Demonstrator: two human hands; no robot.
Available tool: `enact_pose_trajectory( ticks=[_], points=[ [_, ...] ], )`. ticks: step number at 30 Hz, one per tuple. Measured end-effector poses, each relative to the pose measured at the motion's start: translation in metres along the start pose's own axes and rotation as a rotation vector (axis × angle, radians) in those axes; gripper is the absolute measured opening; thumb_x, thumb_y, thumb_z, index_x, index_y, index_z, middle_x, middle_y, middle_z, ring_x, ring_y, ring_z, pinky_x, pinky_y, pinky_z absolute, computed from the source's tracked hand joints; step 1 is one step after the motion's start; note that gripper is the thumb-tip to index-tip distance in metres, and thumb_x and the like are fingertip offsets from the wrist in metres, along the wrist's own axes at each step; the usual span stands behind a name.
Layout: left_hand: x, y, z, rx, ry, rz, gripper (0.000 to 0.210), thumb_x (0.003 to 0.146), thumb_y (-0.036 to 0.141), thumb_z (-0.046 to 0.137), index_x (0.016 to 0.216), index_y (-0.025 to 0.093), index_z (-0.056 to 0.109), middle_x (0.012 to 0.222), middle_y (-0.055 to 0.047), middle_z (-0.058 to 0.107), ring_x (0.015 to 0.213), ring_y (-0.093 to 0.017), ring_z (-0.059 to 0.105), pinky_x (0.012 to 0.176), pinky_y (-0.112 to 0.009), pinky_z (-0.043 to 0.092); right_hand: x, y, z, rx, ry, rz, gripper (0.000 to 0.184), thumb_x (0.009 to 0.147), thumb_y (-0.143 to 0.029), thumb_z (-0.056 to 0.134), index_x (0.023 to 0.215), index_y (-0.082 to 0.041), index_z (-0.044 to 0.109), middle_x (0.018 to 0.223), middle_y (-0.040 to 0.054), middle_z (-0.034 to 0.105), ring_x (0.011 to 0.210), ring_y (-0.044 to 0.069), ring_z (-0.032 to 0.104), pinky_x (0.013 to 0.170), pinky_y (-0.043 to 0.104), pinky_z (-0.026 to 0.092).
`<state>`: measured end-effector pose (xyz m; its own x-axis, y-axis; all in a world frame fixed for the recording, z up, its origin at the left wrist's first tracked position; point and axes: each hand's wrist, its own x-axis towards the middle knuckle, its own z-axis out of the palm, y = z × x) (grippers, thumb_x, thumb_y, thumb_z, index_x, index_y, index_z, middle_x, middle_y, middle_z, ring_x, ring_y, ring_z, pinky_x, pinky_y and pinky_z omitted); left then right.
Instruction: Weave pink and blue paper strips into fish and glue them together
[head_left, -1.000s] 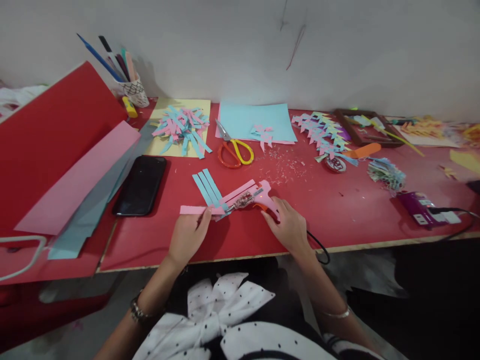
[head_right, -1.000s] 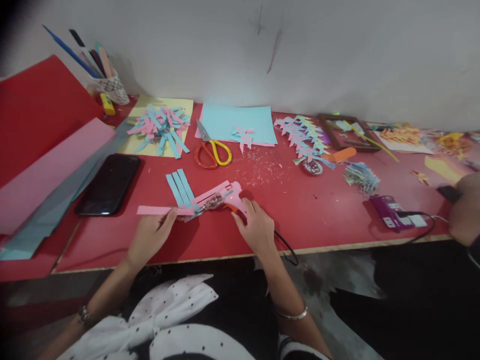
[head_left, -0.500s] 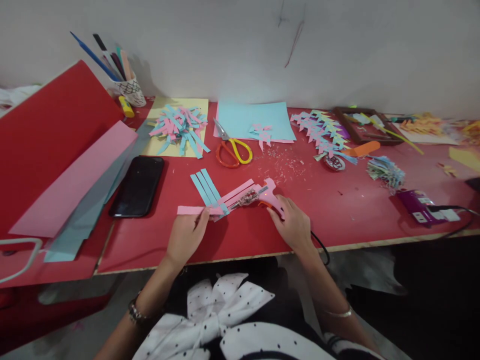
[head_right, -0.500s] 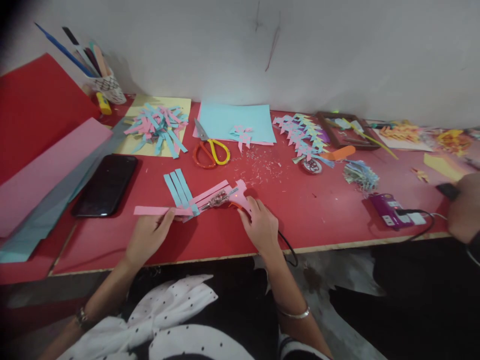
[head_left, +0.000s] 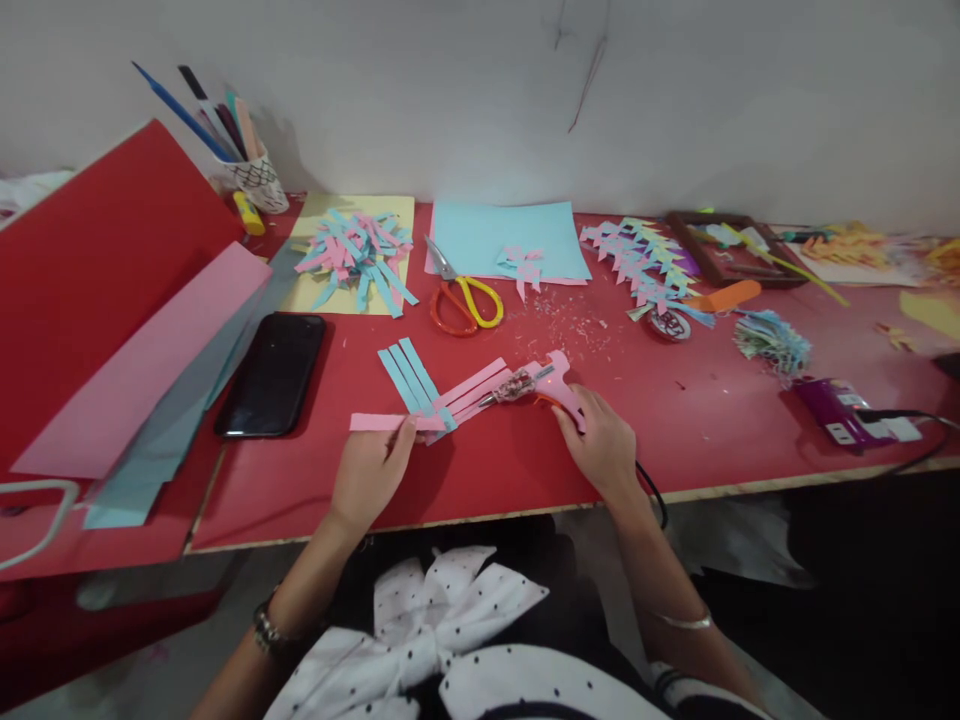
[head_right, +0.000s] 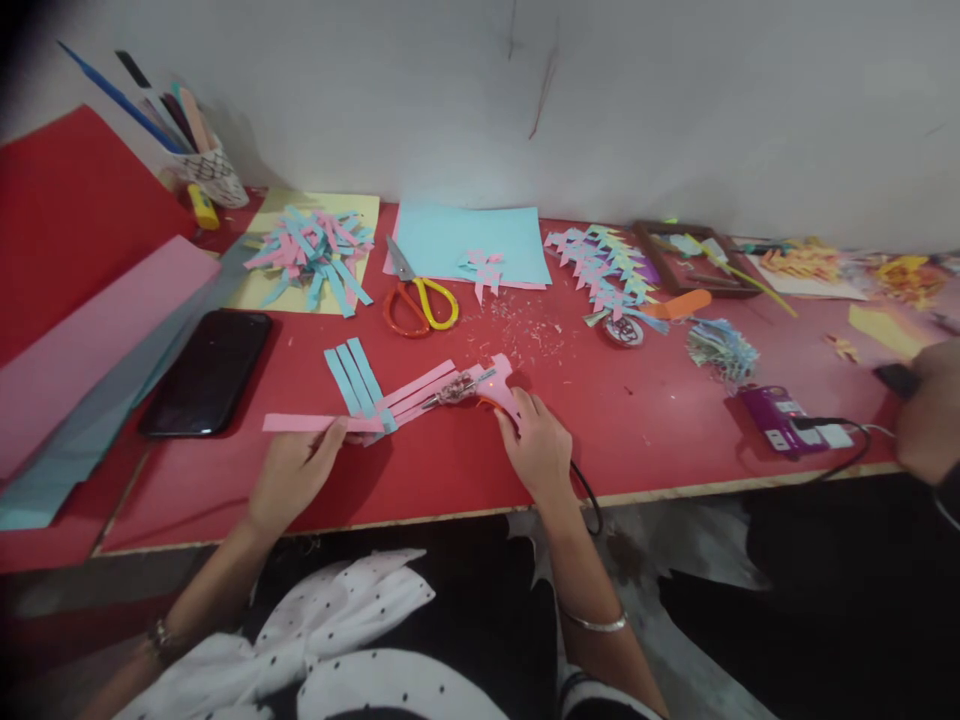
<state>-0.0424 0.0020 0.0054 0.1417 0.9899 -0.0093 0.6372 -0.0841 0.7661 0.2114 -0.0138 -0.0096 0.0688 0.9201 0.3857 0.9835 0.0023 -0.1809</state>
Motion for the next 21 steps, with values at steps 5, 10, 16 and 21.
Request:
enact_pose_trajectory(
  ticks=[5,10,16,21],
  points=[
    [0.0,0.001,-0.001,-0.009,-0.008,-0.019,0.046,0.081,0.042,0.028,0.073,0.018,0.067,0.074,-0.007,0.072,0.08,-0.021,0.066,0.075,-0.028,0.048,0.002,0.005,-0.002,-0.013,0.024,0.011,0.041,0.086,-0.04,0.03,0.101,-0.013,0.058,0.087,0.0118,0.066,0.072,0.021,0.061,0.055,0.027,0.043],
    [0.0,0.001,-0.001,-0.006,-0.016,-0.033,0.046,0.08,0.042,0.028,0.074,0.018,0.067,0.075,-0.007,0.072,0.081,-0.022,0.065,0.075,-0.029,0.047,0.004,0.013,-0.003,-0.026,0.027,0.049,0.04,0.086,-0.04,0.032,0.102,-0.014,0.057,0.086,0.0113,0.065,0.074,0.021,0.061,0.057,0.027,0.043],
    [-0.001,0.001,-0.002,-0.02,-0.028,-0.025,0.046,0.081,0.042,0.028,0.075,0.018,0.067,0.077,-0.007,0.072,0.081,-0.021,0.065,0.076,-0.029,0.047,0.005,0.019,-0.004,-0.041,0.018,0.08,0.04,0.085,-0.039,0.032,0.102,-0.014,0.057,0.089,0.0125,0.065,0.075,0.023,0.061,0.057,0.029,0.042],
    [-0.001,0.002,-0.002,-0.013,-0.024,-0.02,0.047,0.082,0.043,0.027,0.074,0.018,0.067,0.075,-0.007,0.072,0.08,-0.021,0.065,0.076,-0.029,0.048,0.006,0.022,-0.005,-0.058,0.029,0.101,0.039,0.085,-0.039,0.032,0.102,-0.016,0.058,0.09,0.0117,0.065,0.074,0.023,0.06,0.056,0.029,0.042]
  ],
)
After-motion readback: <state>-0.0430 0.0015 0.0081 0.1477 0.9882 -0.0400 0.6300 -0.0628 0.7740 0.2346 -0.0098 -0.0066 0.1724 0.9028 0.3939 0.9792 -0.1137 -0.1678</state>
